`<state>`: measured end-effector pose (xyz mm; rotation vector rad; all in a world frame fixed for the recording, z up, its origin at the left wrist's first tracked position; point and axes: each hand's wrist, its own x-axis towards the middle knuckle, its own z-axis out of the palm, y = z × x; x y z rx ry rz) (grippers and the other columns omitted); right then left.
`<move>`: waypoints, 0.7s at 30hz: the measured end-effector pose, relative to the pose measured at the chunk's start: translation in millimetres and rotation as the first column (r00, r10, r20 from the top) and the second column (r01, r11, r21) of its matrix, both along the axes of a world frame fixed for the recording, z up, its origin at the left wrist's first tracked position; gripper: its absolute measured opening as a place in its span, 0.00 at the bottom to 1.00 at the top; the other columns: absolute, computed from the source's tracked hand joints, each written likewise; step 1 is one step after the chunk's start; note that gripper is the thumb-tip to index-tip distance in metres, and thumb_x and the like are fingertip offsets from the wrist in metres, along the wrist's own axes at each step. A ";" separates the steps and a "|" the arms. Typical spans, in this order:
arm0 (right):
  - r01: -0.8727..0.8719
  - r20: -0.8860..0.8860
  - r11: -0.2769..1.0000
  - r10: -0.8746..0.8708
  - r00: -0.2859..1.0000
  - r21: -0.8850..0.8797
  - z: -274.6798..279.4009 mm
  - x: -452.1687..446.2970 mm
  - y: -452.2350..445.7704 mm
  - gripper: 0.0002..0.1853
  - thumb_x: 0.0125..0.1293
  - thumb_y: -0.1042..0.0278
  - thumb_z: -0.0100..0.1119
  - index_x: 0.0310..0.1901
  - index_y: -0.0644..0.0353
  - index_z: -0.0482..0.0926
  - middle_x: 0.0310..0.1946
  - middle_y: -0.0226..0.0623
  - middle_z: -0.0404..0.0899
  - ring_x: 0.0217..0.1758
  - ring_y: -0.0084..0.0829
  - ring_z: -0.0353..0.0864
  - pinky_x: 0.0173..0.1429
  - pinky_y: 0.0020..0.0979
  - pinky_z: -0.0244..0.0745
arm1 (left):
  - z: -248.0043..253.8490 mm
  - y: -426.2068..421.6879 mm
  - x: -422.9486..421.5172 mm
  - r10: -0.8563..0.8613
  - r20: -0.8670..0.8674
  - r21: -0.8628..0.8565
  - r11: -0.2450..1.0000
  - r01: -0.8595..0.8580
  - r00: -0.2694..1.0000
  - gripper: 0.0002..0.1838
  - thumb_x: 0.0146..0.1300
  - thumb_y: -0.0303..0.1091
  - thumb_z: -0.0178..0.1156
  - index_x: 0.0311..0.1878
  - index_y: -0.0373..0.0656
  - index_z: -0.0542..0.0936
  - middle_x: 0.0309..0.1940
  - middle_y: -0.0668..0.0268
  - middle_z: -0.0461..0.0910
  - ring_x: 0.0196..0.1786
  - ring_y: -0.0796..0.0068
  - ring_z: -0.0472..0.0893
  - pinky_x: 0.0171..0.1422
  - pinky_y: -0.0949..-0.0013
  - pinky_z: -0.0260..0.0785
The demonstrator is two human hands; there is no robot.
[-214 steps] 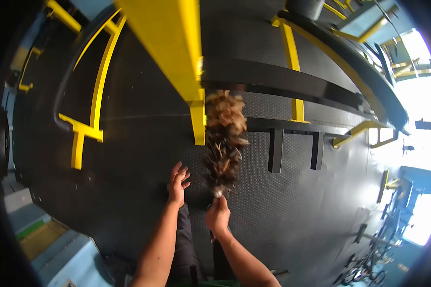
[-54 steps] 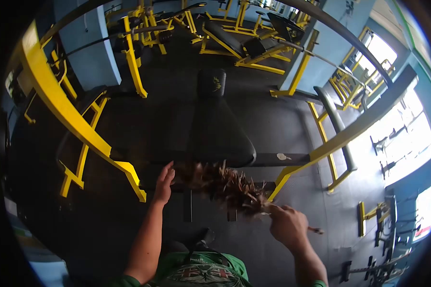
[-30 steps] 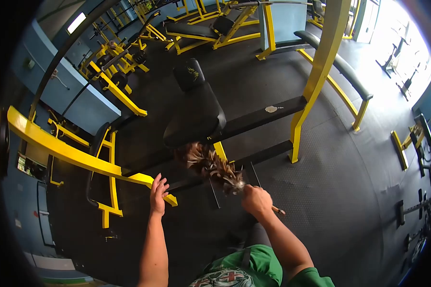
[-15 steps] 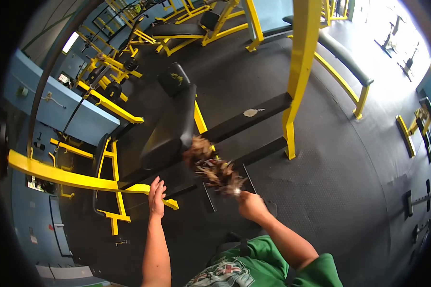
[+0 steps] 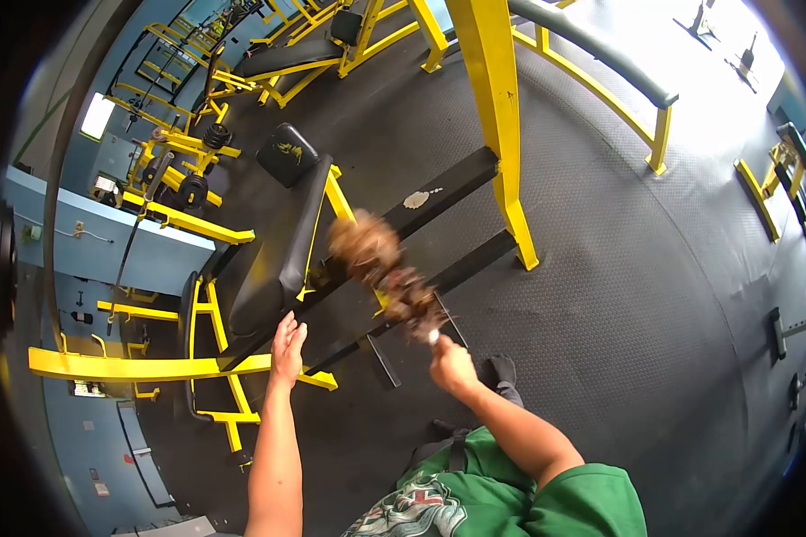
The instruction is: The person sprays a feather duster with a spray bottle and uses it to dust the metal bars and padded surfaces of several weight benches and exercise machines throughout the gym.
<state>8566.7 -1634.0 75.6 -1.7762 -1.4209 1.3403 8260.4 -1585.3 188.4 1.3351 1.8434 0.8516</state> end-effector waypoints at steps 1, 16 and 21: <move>0.101 -0.063 0.994 -0.098 0.993 0.037 7.0 7.8 4.8 0.07 0.67 0.68 0.48 0.40 0.61 0.73 0.33 0.60 0.79 0.40 0.62 0.78 0.43 0.54 0.74 | 1.9 1.9 4.5 0.004 -0.006 -0.002 1.000 -0.004 1.000 0.34 0.66 0.46 0.59 0.68 0.35 0.63 0.65 0.43 0.64 0.68 0.54 0.66 0.70 0.60 0.60; 0.137 -0.001 0.980 -0.139 0.990 0.143 -21.9 37.8 8.4 0.05 0.65 0.72 0.49 0.41 0.62 0.71 0.32 0.59 0.77 0.39 0.63 0.76 0.41 0.53 0.71 | -15.5 37.7 76.0 -0.187 -0.233 -0.024 0.982 0.187 0.954 0.36 0.64 0.50 0.58 0.68 0.35 0.64 0.66 0.43 0.63 0.69 0.50 0.65 0.72 0.58 0.57; 0.125 0.003 0.985 -0.126 0.992 0.121 -13.3 48.2 28.0 0.08 0.65 0.71 0.50 0.43 0.62 0.76 0.32 0.57 0.79 0.40 0.58 0.79 0.44 0.51 0.74 | -22.9 68.6 96.0 -0.391 -0.487 -0.136 0.917 0.375 0.781 0.41 0.62 0.53 0.58 0.71 0.36 0.59 0.69 0.39 0.57 0.72 0.45 0.59 0.74 0.56 0.51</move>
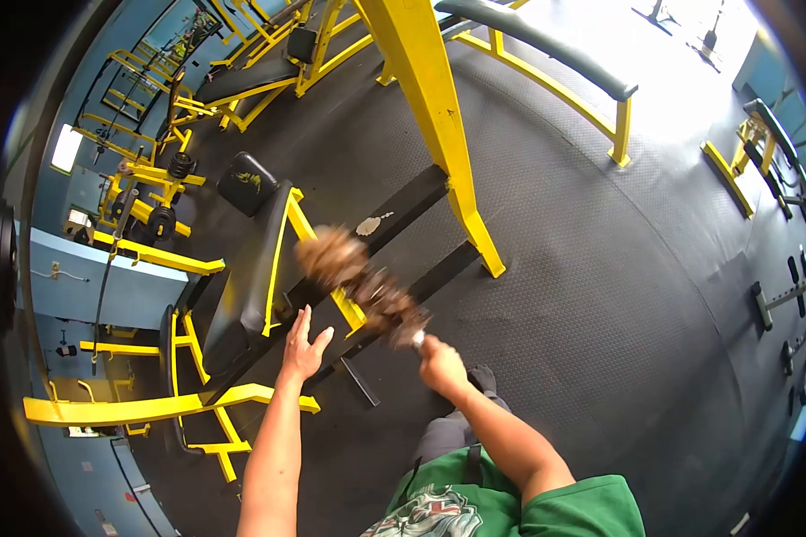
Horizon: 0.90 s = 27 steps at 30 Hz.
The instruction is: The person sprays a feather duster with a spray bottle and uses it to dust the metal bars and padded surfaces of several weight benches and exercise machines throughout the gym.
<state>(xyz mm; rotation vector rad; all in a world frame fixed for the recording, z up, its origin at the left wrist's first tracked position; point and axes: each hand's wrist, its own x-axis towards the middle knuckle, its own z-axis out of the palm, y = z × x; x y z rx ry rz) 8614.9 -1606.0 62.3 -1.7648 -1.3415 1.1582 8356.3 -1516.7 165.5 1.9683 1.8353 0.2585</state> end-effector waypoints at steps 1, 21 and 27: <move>0.223 -0.035 0.975 -0.223 0.974 -0.012 -5.9 5.0 9.4 0.09 0.66 0.68 0.52 0.43 0.62 0.77 0.33 0.57 0.79 0.40 0.57 0.80 0.42 0.47 0.74 | 1.4 5.8 2.1 -0.028 -0.014 -0.004 1.000 0.028 1.000 0.43 0.61 0.54 0.59 0.72 0.37 0.57 0.70 0.39 0.56 0.72 0.44 0.58 0.75 0.56 0.50; -0.032 0.771 0.937 0.304 0.560 -0.347 164.0 173.5 60.1 0.08 0.57 0.69 0.55 0.33 0.60 0.83 0.32 0.44 0.85 0.37 0.40 0.86 0.40 0.36 0.80 | -3.9 57.3 41.1 -0.121 0.064 0.086 0.990 0.115 0.991 0.41 0.59 0.55 0.59 0.68 0.35 0.65 0.65 0.42 0.65 0.69 0.49 0.65 0.73 0.57 0.55; -0.362 0.910 0.916 0.287 0.298 -0.170 197.4 170.5 181.1 0.10 0.59 0.68 0.53 0.32 0.58 0.85 0.33 0.42 0.85 0.37 0.38 0.86 0.38 0.36 0.79 | -30.4 40.3 106.1 0.147 0.150 0.046 0.987 -0.155 0.978 0.42 0.58 0.60 0.57 0.67 0.37 0.66 0.66 0.44 0.65 0.69 0.49 0.65 0.73 0.56 0.56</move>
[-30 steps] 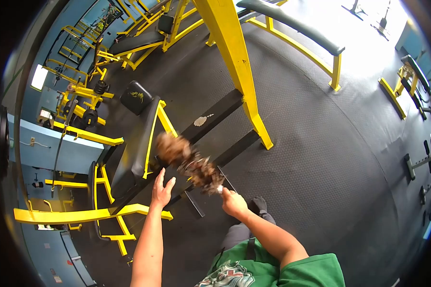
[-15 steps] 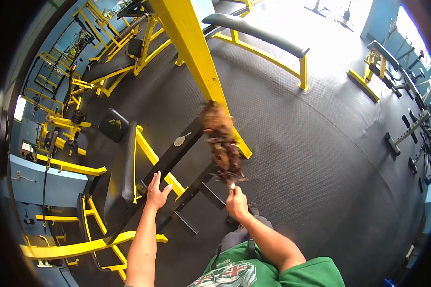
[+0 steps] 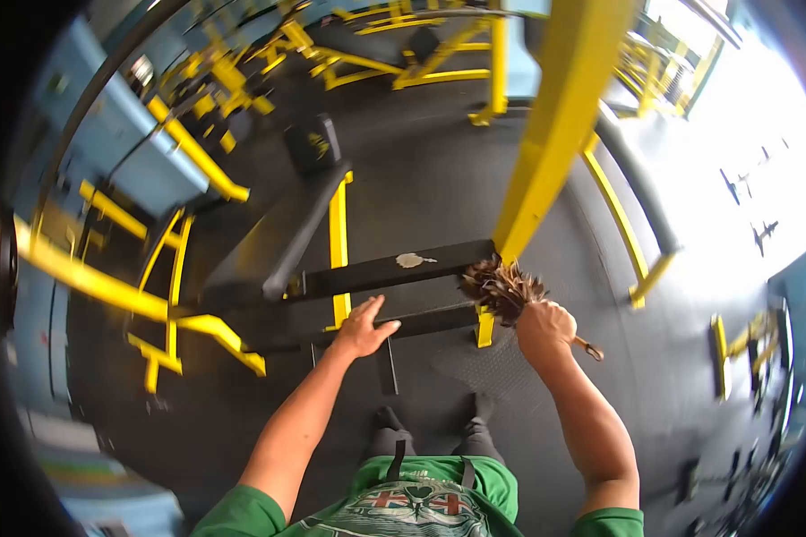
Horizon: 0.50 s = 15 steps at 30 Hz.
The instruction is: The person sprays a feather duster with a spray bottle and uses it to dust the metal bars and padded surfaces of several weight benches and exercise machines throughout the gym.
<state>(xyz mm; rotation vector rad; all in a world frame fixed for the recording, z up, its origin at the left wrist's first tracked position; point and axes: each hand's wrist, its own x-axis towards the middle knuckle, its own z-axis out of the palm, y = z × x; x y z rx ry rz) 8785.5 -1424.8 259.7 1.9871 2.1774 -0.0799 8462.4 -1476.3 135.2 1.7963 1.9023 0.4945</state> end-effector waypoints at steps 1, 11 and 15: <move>-0.068 0.020 0.998 0.068 0.998 0.007 0.3 -9.8 12.3 0.10 0.59 0.68 0.53 0.32 0.58 0.85 0.33 0.42 0.85 0.37 0.38 0.86 0.38 0.36 0.79 | -5.6 -2.1 11.1 0.008 0.018 -0.003 1.000 -0.008 1.000 0.43 0.58 0.63 0.56 0.68 0.38 0.65 0.66 0.44 0.65 0.69 0.48 0.64 0.73 0.55 0.56; -0.699 0.483 0.662 0.721 0.497 -0.270 42.7 -82.1 70.0 0.08 0.60 0.67 0.54 0.34 0.54 0.83 0.33 0.41 0.84 0.38 0.40 0.85 0.39 0.38 0.80 | -58.8 -40.2 46.1 0.545 0.434 -0.018 0.801 -0.598 0.717 0.49 0.60 0.73 0.44 0.71 0.38 0.60 0.68 0.45 0.61 0.70 0.46 0.62 0.72 0.53 0.57; -0.845 0.417 0.505 0.816 0.399 -0.179 41.8 -131.1 68.0 0.08 0.60 0.67 0.53 0.36 0.56 0.81 0.34 0.42 0.82 0.38 0.42 0.85 0.40 0.41 0.80 | -70.0 -61.3 52.5 0.651 0.483 -0.165 0.725 -0.669 0.586 0.51 0.59 0.76 0.40 0.73 0.42 0.56 0.71 0.49 0.59 0.71 0.49 0.62 0.73 0.51 0.56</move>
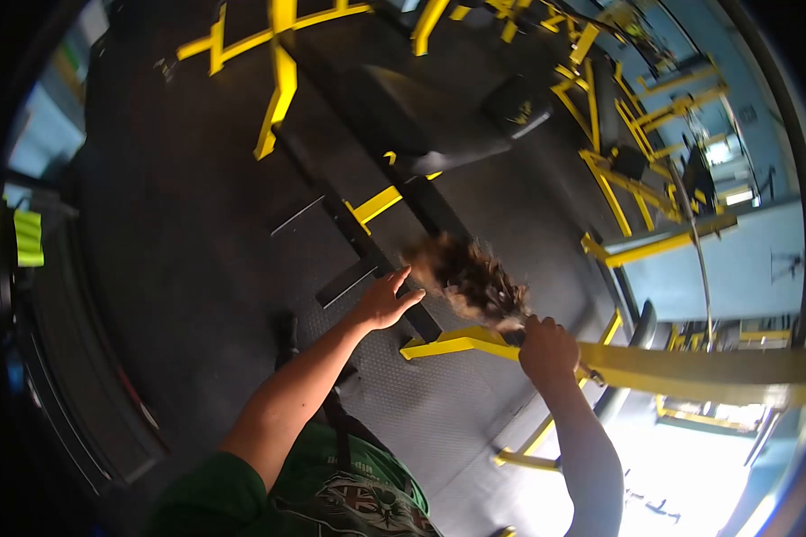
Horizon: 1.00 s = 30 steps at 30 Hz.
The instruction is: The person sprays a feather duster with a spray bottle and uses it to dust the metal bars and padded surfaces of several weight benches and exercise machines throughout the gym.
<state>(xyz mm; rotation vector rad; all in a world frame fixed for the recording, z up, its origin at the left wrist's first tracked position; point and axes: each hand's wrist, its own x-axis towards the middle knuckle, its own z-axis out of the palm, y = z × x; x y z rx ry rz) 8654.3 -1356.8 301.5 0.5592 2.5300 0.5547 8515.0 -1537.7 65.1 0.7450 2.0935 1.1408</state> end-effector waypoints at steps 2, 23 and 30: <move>-0.021 0.001 0.999 0.021 1.000 -0.026 -11.6 -25.8 -7.9 0.09 0.60 0.68 0.52 0.38 0.57 0.80 0.35 0.45 0.81 0.38 0.44 0.84 0.41 0.43 0.80 | -9.7 -11.1 -0.6 0.070 0.008 0.026 0.997 -0.070 0.998 0.50 0.60 0.75 0.41 0.73 0.41 0.55 0.70 0.48 0.59 0.71 0.49 0.61 0.74 0.53 0.55; 0.432 -0.397 0.744 -0.649 0.649 -0.510 -48.7 217.0 -72.6 0.09 0.64 0.63 0.54 0.39 0.58 0.79 0.30 0.49 0.80 0.35 0.53 0.80 0.42 0.48 0.74 | 13.7 -26.2 -0.4 0.203 0.192 0.409 0.873 -0.267 0.960 0.32 0.66 0.49 0.58 0.63 0.32 0.68 0.57 0.43 0.73 0.61 0.52 0.73 0.66 0.57 0.63; 0.420 -0.622 0.608 -0.773 0.123 -0.673 -129.2 259.6 -135.1 0.08 0.67 0.69 0.52 0.36 0.66 0.77 0.21 0.47 0.76 0.23 0.42 0.77 0.32 0.38 0.72 | 62.5 54.8 55.6 -0.133 0.137 0.484 0.873 0.050 0.982 0.31 0.68 0.47 0.55 0.65 0.35 0.66 0.58 0.44 0.72 0.62 0.56 0.72 0.66 0.59 0.62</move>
